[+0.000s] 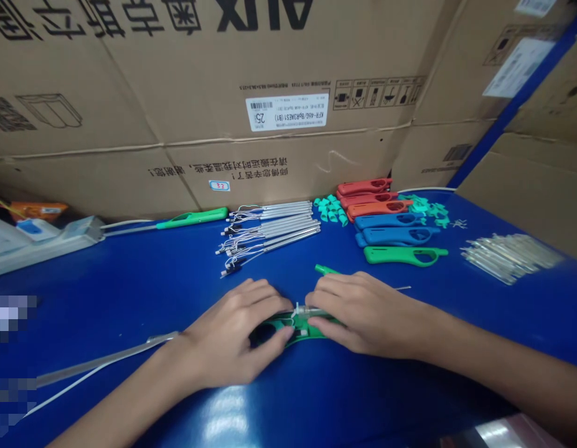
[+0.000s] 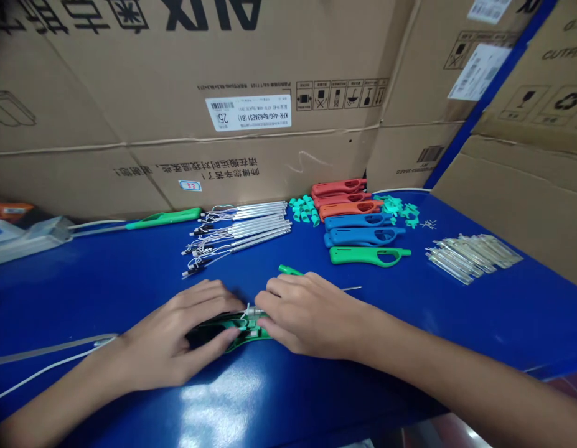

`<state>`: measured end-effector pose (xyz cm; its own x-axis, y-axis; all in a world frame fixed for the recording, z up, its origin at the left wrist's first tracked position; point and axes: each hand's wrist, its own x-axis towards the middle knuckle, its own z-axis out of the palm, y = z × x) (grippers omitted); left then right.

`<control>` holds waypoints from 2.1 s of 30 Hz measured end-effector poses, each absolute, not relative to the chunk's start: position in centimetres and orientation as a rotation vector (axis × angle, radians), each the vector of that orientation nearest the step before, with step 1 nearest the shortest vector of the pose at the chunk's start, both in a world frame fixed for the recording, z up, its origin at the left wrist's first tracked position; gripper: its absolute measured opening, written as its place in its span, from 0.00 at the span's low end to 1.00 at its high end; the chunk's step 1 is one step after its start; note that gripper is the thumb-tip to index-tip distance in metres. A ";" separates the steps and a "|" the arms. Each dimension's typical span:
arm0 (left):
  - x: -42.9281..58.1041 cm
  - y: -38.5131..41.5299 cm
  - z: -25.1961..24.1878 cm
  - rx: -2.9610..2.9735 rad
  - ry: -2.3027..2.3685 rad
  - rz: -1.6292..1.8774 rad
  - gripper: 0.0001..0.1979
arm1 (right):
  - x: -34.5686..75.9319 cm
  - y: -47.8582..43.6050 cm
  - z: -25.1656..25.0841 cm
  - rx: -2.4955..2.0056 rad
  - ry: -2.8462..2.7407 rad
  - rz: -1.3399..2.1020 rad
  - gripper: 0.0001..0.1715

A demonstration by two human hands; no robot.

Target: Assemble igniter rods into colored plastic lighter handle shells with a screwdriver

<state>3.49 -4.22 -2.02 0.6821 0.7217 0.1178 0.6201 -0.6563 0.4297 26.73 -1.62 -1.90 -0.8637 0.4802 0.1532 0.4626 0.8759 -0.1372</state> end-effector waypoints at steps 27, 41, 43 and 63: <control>2.8 -3.8 -3.4 2.934 0.984 0.459 0.09 | 30.9 -0.8 0.1 -0.765 -2.481 0.071 0.06; 1.9 -3.1 -2.9 2.925 0.921 0.517 0.10 | 49.9 0.9 0.0 -2.226 -1.961 -0.021 0.14; 1.2 -3.1 -2.6 2.875 0.978 0.475 0.13 | 49.4 0.6 0.2 -2.158 -1.978 -0.075 0.14; -2.5 -2.5 -2.0 2.366 1.233 0.217 0.06 | 25.2 -1.8 -2.0 -1.033 -2.754 0.692 0.16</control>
<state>-2.52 -2.52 -1.97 0.5856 0.8075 -0.0708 0.7349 -0.4920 0.4668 25.16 -1.77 -2.04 -0.7600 0.6482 -0.0466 0.5933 0.6628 -0.4568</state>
